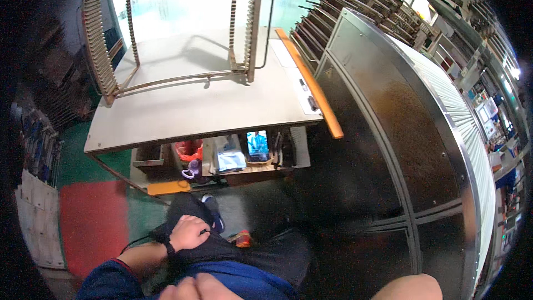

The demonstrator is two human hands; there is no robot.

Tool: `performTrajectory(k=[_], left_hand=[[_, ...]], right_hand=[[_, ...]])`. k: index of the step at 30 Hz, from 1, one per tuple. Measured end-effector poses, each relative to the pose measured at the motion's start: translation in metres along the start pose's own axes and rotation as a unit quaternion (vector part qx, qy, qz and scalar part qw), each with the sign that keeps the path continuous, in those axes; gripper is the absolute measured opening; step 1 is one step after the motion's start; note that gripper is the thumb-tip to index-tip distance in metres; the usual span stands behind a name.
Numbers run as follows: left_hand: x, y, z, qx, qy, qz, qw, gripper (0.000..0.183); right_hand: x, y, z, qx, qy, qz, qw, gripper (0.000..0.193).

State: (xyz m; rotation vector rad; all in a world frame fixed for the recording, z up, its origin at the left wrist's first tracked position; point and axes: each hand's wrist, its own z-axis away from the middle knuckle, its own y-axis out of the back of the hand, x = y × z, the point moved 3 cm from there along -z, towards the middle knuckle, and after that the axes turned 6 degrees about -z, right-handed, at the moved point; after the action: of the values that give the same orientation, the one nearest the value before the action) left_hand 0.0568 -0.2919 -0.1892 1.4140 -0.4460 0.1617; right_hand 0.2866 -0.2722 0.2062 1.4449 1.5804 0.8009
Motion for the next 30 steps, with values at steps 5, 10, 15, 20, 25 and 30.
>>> performTrajectory(k=[5,10,15,20,25,30], left_hand=[[-0.006,-0.002,0.008,0.006,0.014,-0.018,1.0,0.019],[-0.004,0.002,0.0,-0.003,0.008,0.0,1.0,0.02],[-0.003,-0.001,0.004,0.008,0.011,-0.003,1.0,0.019],[-0.003,-0.001,0.0,0.01,0.005,-0.004,1.0,0.018],[0.001,0.0,-0.01,0.017,-0.017,-0.008,1.0,0.017],[-0.002,0.001,-0.006,0.003,0.002,-0.009,1.0,0.017]], right_hand=[[-0.001,0.009,-0.023,-0.075,-0.002,-0.216,0.973,0.038],[-0.006,-0.008,-0.024,-0.021,0.059,-0.113,0.992,0.039],[-0.016,0.001,-0.001,0.027,0.01,-0.253,0.967,0.051],[-0.024,-0.013,0.012,0.104,0.009,-0.065,0.992,0.052],[-0.017,0.012,0.035,0.02,0.078,0.024,0.996,0.05],[-0.008,0.022,0.051,-0.014,0.085,0.008,0.996,0.035]])
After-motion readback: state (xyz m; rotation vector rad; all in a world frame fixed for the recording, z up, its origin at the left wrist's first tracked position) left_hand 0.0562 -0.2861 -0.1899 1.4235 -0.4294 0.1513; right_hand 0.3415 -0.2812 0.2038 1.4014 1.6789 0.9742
